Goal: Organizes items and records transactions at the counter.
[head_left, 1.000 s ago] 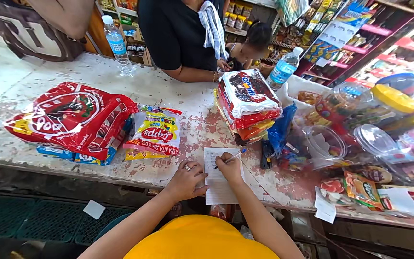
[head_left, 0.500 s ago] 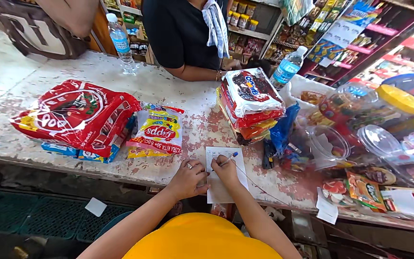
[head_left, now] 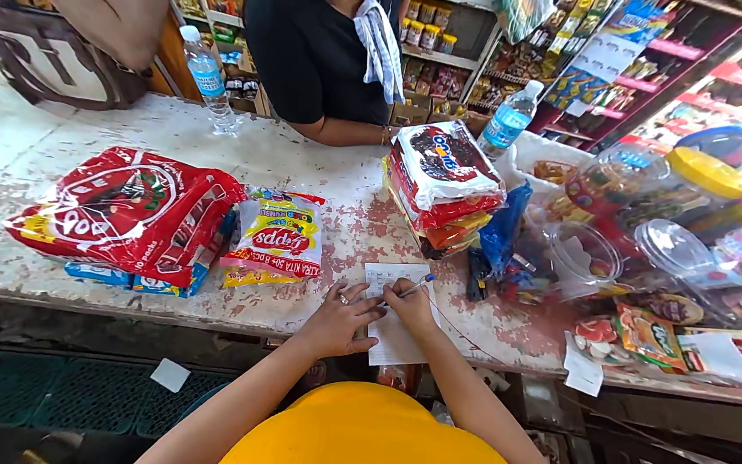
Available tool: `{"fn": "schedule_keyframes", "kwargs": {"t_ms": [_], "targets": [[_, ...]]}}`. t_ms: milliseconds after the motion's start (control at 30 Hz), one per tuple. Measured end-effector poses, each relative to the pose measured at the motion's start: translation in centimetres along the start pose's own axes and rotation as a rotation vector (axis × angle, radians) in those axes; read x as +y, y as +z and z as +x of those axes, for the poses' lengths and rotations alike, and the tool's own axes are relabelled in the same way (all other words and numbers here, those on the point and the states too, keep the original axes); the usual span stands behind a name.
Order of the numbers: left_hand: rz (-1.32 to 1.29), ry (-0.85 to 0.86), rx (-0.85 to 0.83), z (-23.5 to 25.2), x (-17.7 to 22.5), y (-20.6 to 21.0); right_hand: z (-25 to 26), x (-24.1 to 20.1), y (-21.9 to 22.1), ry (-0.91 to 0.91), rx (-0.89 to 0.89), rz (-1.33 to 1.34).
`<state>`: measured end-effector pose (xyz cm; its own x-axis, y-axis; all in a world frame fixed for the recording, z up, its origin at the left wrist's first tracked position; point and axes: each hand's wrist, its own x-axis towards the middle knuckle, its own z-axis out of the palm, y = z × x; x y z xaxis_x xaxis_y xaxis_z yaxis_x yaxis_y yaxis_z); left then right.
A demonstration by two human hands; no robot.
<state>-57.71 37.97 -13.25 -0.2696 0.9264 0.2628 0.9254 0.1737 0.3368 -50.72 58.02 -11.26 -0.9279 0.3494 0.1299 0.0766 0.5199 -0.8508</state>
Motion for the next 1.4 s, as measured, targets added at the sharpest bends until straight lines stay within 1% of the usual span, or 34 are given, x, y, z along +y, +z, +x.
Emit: {"fn": "schedule_keyframes", "kwargs": {"t_ms": [200, 367, 533, 667, 833, 1033, 1267, 1400], "targets": [[0.010, 0.009, 0.018, -0.06, -0.09, 0.22, 0.11, 0.26, 0.10, -0.045, 0.017, 0.015], [0.004, 0.005, 0.018, -0.01, -0.06, 0.14, -0.01, 0.17, 0.09, -0.044, 0.031, -0.025], [-0.024, -0.002, 0.021, 0.05, -0.03, 0.09, 0.15, 0.29, 0.09, -0.044, 0.048, 0.000], [-0.017, 0.003, 0.023, 0.01, -0.08, 0.20, 0.02, 0.09, 0.10, -0.026, 0.047, -0.109], [-0.009, -0.008, 0.006, 0.04, -0.02, 0.09, 0.24, 0.44, -0.24, 0.000, 0.032, 0.014], [-0.002, -0.013, -0.005, 0.03, 0.04, 0.03, -0.30, 0.49, 0.09, -0.067, 0.065, -0.055], [0.015, 0.009, 0.041, -0.07, -0.11, 0.35, -0.18, 0.22, -0.20, -0.047, 0.037, -0.049], [0.006, 0.006, 0.039, -0.01, -0.12, 0.33, -0.10, 0.31, -0.24, -0.043, 0.042, -0.026]]}}
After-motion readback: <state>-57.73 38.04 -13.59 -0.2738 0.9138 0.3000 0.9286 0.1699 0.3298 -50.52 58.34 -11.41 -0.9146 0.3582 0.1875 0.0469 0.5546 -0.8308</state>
